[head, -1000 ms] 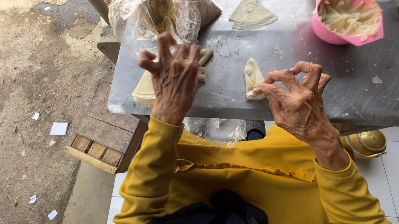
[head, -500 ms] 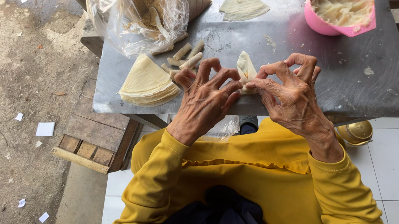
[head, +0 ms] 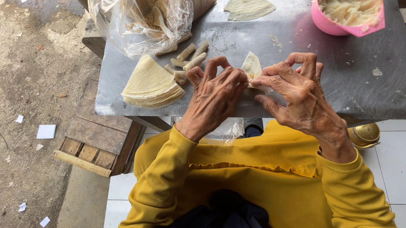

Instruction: The person repeatedly scoops a brown filling onto thin square wrappers, folds them into triangles, and rolls them into cylindrical spring rolls. Completed rolls are placed on the metal table beside a stack of wrappers and a pink bowl of filling.

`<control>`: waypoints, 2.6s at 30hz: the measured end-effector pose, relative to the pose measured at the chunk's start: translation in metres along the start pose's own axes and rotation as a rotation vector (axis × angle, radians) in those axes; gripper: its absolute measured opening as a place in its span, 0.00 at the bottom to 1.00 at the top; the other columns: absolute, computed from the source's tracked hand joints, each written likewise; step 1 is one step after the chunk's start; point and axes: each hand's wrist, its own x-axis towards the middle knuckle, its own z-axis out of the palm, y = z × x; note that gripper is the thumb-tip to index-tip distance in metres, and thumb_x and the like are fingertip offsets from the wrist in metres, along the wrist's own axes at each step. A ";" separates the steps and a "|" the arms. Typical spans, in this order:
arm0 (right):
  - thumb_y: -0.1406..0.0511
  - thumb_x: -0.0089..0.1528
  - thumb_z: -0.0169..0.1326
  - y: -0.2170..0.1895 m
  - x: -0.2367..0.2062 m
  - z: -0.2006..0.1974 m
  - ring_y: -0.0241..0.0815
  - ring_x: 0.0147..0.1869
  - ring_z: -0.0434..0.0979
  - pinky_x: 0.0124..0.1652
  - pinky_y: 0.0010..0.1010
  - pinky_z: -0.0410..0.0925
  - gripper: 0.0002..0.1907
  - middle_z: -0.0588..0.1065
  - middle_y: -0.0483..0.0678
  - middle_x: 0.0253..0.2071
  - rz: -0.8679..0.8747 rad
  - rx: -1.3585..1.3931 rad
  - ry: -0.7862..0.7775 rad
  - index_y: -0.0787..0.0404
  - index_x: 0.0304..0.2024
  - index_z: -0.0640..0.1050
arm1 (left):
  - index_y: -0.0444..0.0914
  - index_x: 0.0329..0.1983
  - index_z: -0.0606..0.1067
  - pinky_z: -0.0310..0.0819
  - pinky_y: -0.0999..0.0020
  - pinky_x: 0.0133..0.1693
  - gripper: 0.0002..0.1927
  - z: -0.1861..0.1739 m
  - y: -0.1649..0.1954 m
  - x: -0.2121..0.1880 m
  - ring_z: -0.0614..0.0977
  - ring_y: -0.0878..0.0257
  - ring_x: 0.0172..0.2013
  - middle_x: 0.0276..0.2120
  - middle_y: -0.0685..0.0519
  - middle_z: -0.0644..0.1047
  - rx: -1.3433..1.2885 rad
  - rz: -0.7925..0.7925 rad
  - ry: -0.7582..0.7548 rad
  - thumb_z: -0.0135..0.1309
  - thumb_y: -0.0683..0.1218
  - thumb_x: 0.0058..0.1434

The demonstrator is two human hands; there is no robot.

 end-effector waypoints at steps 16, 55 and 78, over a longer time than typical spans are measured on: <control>0.62 0.65 0.61 0.023 0.005 0.008 0.48 0.58 0.62 0.55 0.39 0.56 0.07 0.79 0.35 0.48 0.077 0.103 -0.055 0.50 0.47 0.83 | 0.44 0.45 0.76 0.51 0.54 0.54 0.10 0.009 -0.007 0.013 0.70 0.57 0.55 0.43 0.62 0.82 -0.088 -0.051 0.031 0.61 0.47 0.61; 0.55 0.62 0.66 0.027 0.013 0.001 0.45 0.61 0.66 0.58 0.46 0.51 0.14 0.80 0.37 0.50 -0.056 -0.110 -0.038 0.49 0.48 0.83 | 0.44 0.43 0.81 0.66 0.58 0.57 0.07 0.016 -0.012 0.020 0.70 0.50 0.54 0.44 0.54 0.80 -0.104 0.000 0.063 0.61 0.45 0.63; 0.56 0.64 0.65 0.040 0.018 0.016 0.47 0.60 0.62 0.56 0.48 0.51 0.10 0.79 0.33 0.47 0.073 0.003 -0.073 0.48 0.46 0.83 | 0.43 0.45 0.76 0.65 0.52 0.53 0.09 0.026 -0.018 0.020 0.70 0.49 0.52 0.42 0.53 0.77 -0.016 -0.021 0.001 0.57 0.48 0.64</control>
